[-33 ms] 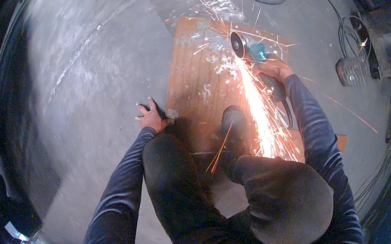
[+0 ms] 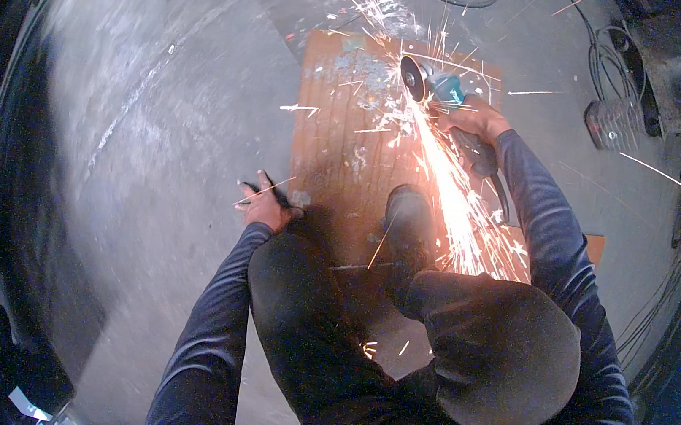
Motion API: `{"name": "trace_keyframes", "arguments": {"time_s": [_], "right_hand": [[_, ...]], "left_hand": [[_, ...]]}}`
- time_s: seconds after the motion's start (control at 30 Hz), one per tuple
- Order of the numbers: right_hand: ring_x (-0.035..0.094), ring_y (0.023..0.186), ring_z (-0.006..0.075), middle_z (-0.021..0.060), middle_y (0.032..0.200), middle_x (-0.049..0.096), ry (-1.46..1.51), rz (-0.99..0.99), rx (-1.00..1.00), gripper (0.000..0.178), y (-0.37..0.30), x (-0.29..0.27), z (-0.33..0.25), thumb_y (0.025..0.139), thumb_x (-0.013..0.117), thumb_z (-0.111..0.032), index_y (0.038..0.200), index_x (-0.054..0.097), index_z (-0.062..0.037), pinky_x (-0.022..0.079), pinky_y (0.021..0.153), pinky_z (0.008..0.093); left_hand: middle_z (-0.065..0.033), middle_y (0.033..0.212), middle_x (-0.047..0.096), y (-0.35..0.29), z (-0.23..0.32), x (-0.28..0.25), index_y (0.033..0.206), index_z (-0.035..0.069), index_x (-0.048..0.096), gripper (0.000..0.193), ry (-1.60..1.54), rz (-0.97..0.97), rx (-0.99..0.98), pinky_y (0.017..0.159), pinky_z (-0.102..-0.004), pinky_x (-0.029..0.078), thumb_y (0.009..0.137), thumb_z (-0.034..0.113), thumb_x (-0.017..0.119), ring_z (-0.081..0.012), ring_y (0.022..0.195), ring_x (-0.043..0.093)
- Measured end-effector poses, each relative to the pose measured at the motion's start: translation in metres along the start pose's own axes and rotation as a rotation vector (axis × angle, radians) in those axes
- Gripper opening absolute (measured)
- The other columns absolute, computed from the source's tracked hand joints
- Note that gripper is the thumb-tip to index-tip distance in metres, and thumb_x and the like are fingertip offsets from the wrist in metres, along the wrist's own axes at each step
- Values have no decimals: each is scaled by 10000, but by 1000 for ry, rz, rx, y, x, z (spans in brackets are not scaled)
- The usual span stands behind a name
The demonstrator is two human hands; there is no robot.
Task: The person uses an angle grinder to cut a rectangular metal sheet on the floor, following marked lines. The person holds the sheet with one hand and operates the grinder with the other, producing sparks as the cut progresses.
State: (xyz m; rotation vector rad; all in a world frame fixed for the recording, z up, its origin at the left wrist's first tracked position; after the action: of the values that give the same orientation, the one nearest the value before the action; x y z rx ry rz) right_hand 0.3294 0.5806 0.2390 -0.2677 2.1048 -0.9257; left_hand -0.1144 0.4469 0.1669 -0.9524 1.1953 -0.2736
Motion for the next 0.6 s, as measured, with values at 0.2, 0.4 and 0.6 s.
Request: {"name": "trace_keyframes", "arguments": {"time_s": [0.2, 0.4, 0.6], "right_hand": [[728, 880, 299, 171, 1030, 755, -73, -60, 115, 640, -12, -5, -17, 630, 831, -427, 1105, 765, -2, 562, 765, 432], [741, 885, 312, 170, 1034, 762, -100, 29, -33, 651, 4, -2, 3, 647, 832, -424, 1134, 755, 1, 571, 780, 434], [749, 902, 300, 181, 987, 765, 50, -24, 66, 613, -6, -1, -2, 640, 876, -297, 1122, 729, 51, 594, 815, 439]], "left_hand": [[-323, 1730, -16, 1, 3, -5, 1710, 246, 32, 1432, -12, 10, 7, 1152, -651, 438, 670, 492, 985, -719, 1468, 189], [-324, 1729, -17, 0, 7, -7, 1710, 235, 50, 1412, -21, 10, 20, 1144, -670, 438, 677, 471, 985, -712, 1474, 187], [-323, 1730, -3, 1, 6, -6, 1711, 250, 42, 1401, -24, 9, 14, 1163, -641, 430, 693, 475, 978, -710, 1472, 198]]}}
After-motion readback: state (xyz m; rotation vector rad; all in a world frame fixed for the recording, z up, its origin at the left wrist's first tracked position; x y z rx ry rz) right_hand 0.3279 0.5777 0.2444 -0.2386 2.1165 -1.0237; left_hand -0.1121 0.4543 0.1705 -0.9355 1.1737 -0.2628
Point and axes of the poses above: each hand's wrist, its own y-axis towards the middle knuckle, its own x-axis out of the palm, z = x × y, the point moved 1 cm from there along y, towards the middle knuckle
